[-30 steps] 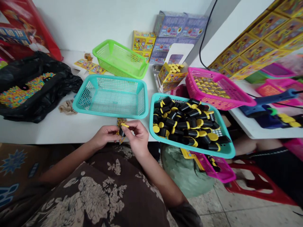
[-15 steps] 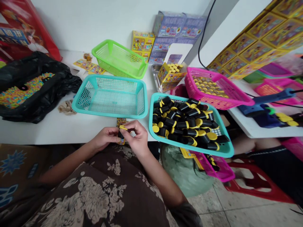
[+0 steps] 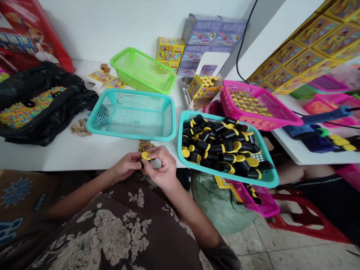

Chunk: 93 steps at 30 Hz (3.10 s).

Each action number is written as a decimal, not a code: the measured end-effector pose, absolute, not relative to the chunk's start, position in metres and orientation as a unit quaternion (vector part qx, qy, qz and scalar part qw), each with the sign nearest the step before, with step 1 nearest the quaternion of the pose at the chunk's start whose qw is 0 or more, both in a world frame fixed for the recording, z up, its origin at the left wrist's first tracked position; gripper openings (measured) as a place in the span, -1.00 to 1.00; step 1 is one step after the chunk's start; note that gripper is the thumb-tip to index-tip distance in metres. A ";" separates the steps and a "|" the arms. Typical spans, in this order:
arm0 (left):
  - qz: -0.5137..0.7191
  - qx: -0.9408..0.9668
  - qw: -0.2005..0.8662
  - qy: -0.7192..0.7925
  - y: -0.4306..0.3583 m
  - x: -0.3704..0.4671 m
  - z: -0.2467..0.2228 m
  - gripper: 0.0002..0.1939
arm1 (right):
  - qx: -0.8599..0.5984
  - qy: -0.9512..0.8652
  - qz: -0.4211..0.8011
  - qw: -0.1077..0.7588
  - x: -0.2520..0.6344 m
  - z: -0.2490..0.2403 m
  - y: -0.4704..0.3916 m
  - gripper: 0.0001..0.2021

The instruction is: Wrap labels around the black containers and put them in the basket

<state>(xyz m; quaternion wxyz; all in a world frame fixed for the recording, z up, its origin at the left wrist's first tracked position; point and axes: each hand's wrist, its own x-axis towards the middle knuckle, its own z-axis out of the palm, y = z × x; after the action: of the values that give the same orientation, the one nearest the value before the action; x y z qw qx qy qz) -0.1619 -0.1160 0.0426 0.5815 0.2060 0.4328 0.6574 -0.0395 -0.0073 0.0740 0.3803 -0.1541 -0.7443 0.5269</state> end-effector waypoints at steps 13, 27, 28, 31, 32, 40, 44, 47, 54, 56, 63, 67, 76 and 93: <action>0.688 0.216 0.513 0.467 -0.118 -0.160 0.038 -0.58 | -0.135 -0.749 0.493 0.422 -0.047 0.076 -0.010 -0.89; 0.659 0.175 0.639 0.355 -0.119 -0.160 0.033 -0.68 | -0.209 -0.659 0.599 0.404 -0.044 0.060 0.000 -0.87; 0.655 0.174 0.640 0.362 -0.119 -0.161 0.033 -0.68 | -0.212 -0.647 0.613 0.401 -0.044 0.059 0.001 -0.87; 0.655 0.165 0.635 0.376 -0.120 -0.163 0.031 -0.66 | -0.209 -0.636 0.629 0.395 -0.045 0.056 0.002 -0.87; 0.655 0.164 0.635 0.376 -0.119 -0.163 0.031 -0.65 | -0.207 -0.636 0.630 0.396 -0.045 0.056 0.002 -0.87; 0.639 0.176 0.629 0.406 -0.120 -0.161 0.038 -0.68 | -0.164 -0.699 0.534 0.447 -0.038 0.057 -0.002 -0.90; 0.640 0.179 0.627 0.407 -0.121 -0.162 0.041 -0.60 | -0.176 -0.674 0.570 0.436 -0.039 0.058 -0.003 -0.89; 0.640 0.179 0.630 0.401 -0.120 -0.162 0.042 -0.60 | -0.196 -0.670 0.579 0.422 -0.041 0.057 -0.004 -0.88; 0.651 0.146 0.640 0.381 -0.119 -0.164 0.042 -0.74 | -0.201 -0.714 0.580 0.337 -0.038 0.063 -0.004 -0.82; 0.654 0.144 0.641 0.375 -0.120 -0.164 0.044 -0.77 | -0.200 -0.721 0.587 0.310 -0.038 0.063 -0.003 -0.79; 0.673 0.166 0.612 0.380 -0.121 -0.160 0.042 -0.82 | -0.185 -0.701 0.639 0.256 -0.036 0.058 0.004 -0.83; 0.668 0.167 0.629 0.362 -0.121 -0.162 0.040 -0.77 | -0.155 -0.730 0.596 0.298 -0.035 0.060 0.007 -0.84; 0.704 0.152 0.608 0.335 -0.116 -0.163 0.046 -0.74 | -0.062 -0.814 0.445 0.367 -0.037 0.061 -0.003 -0.74; 0.737 0.099 0.578 0.336 -0.112 -0.162 0.065 -0.76 | -0.068 -0.853 0.311 0.414 -0.033 0.067 -0.010 -0.68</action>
<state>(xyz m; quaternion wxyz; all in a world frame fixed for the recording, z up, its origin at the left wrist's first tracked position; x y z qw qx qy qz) -0.1623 -0.1124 0.0647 0.5777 0.0993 0.3356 0.7374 -0.0332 -0.0097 0.0673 0.4144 -0.0682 -0.8527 0.3108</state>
